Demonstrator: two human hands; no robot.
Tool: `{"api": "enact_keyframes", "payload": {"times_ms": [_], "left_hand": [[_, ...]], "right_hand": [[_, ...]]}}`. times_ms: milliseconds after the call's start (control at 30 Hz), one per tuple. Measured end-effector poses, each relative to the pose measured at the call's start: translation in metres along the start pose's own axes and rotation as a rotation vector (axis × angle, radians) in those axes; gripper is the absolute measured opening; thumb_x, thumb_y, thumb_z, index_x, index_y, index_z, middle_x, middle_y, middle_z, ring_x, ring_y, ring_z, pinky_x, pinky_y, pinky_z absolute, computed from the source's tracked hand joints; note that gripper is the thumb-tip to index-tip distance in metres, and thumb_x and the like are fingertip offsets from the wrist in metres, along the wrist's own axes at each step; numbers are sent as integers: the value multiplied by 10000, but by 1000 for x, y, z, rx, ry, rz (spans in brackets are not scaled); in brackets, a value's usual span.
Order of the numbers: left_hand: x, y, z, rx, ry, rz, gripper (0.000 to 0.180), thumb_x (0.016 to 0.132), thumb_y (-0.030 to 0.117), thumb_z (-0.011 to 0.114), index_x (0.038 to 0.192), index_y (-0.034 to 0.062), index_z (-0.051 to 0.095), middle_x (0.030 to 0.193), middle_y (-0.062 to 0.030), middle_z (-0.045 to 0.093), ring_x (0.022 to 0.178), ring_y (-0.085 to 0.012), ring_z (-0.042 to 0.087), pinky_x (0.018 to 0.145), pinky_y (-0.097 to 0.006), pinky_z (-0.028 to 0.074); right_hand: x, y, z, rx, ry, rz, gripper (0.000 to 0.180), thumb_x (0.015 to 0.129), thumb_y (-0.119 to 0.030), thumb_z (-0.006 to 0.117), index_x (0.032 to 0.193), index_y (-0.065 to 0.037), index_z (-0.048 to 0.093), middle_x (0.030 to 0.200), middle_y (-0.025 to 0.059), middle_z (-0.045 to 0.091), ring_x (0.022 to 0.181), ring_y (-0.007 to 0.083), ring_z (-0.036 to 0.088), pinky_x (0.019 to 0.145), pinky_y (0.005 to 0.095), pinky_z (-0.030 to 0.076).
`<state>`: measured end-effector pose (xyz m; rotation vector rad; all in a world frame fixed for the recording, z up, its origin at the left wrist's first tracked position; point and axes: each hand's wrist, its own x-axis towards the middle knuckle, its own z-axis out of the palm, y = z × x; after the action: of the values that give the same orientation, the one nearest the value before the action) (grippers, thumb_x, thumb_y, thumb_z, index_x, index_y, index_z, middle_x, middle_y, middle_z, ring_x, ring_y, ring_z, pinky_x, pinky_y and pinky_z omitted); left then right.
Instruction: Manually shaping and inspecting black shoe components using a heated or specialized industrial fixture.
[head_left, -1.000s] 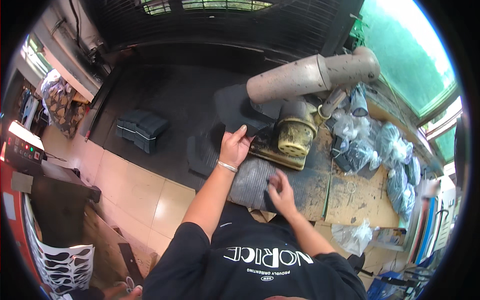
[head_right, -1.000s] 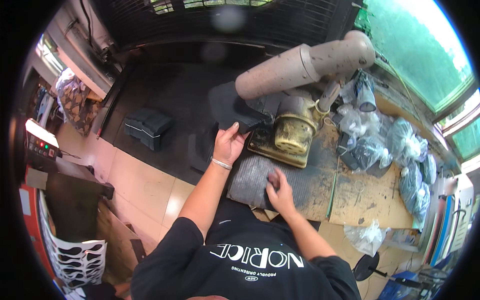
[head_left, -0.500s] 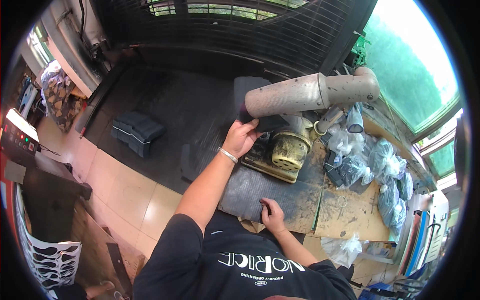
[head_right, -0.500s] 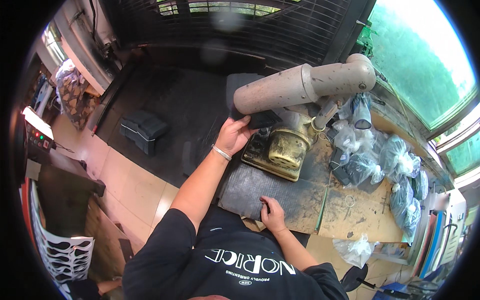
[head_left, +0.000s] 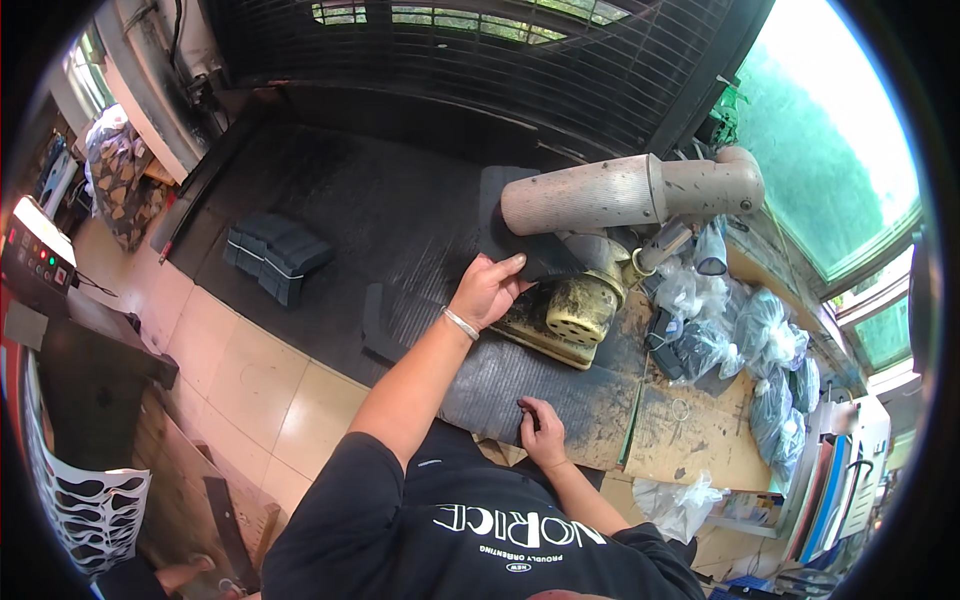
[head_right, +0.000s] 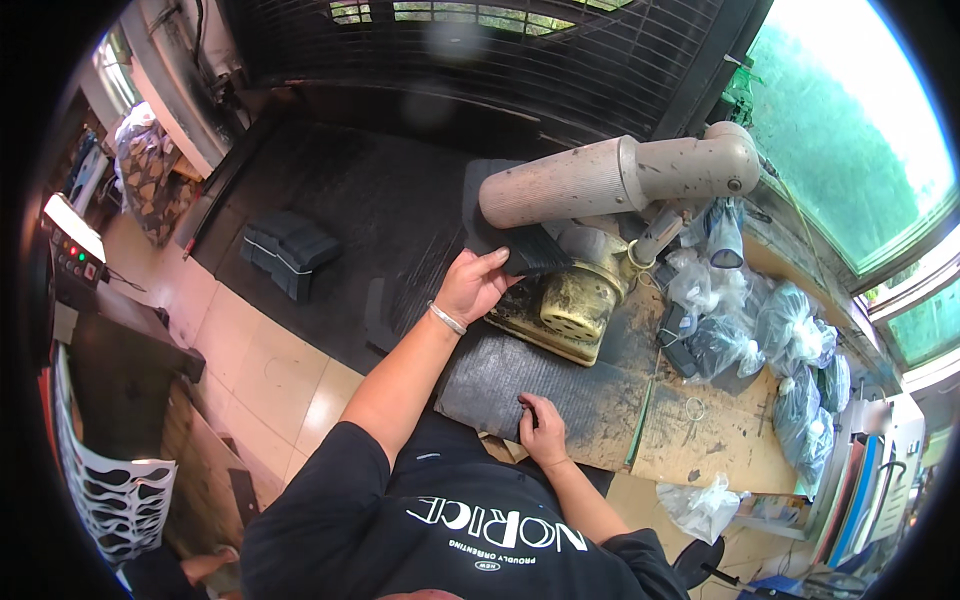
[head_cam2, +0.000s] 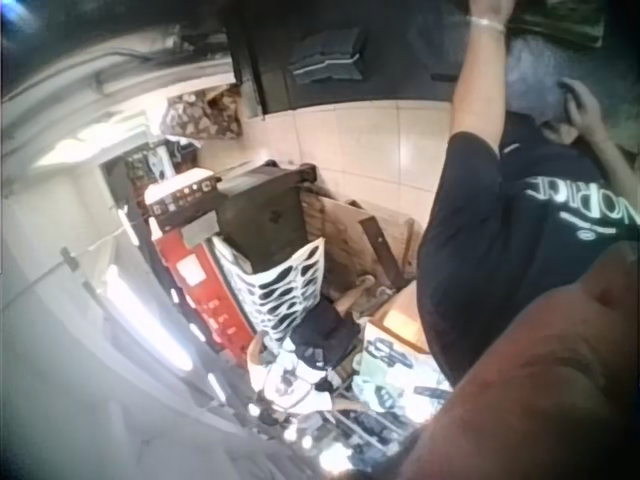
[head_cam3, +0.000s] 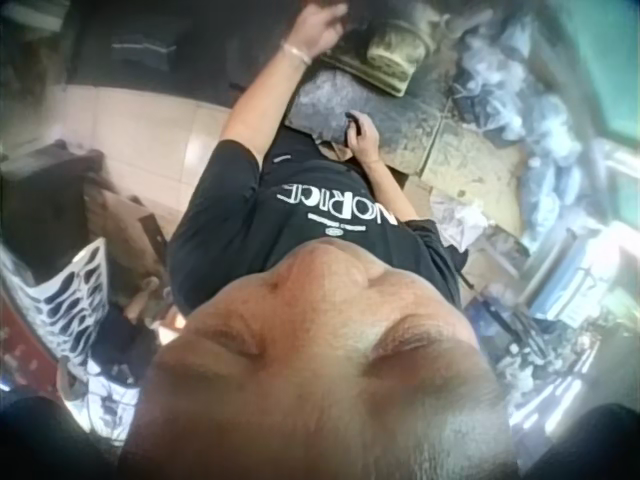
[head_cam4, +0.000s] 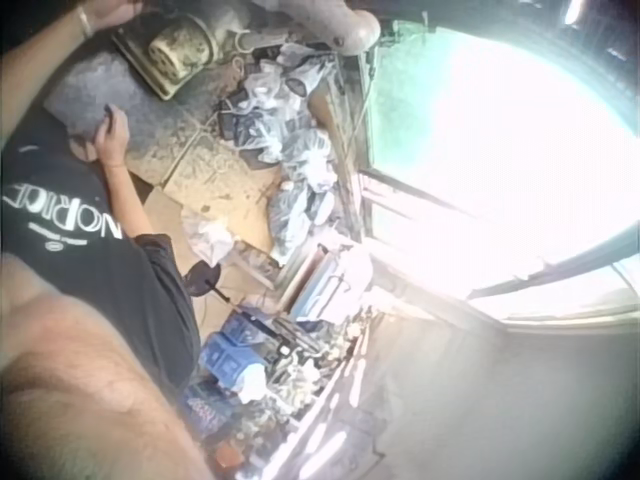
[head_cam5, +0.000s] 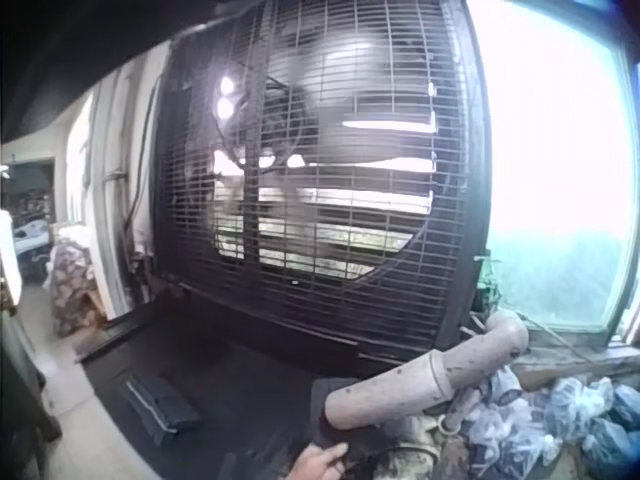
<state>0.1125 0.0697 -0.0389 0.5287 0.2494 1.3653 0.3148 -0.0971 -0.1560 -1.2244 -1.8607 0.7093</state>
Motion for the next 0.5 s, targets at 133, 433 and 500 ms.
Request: {"api": "enact_keyframes", "payload": {"times_ms": [133, 433, 500], "left_hand": [[-7, -5, -2, -15, 27, -17, 243, 918, 32, 512, 1141, -59, 544, 1101, -162, 634, 1030, -258, 622, 899, -409, 503], [-27, -8, 1, -17, 22, -35, 239, 911, 42, 526, 1124, -61, 559, 1093, -157, 639, 1025, -254, 623, 887, -392, 504], [-31, -9, -1, -9, 10, -42, 250, 911, 41, 525, 1142, -51, 551, 1099, -151, 636, 1032, -254, 620, 894, -394, 500]], "right_hand": [[0, 0, 1, 14, 23, -9, 284, 772, 77, 541, 1039, -5, 591, 911, 145, 637, 825, 278, 634, 741, 328, 507], [-1, 2, 1, -5, 21, -26, 276, 782, 74, 538, 1043, -3, 586, 916, 144, 640, 831, 281, 634, 746, 329, 508], [-1, 2, 2, -4, 22, -15, 275, 784, 70, 536, 1045, -2, 585, 917, 145, 641, 836, 282, 635, 750, 330, 508]]}}
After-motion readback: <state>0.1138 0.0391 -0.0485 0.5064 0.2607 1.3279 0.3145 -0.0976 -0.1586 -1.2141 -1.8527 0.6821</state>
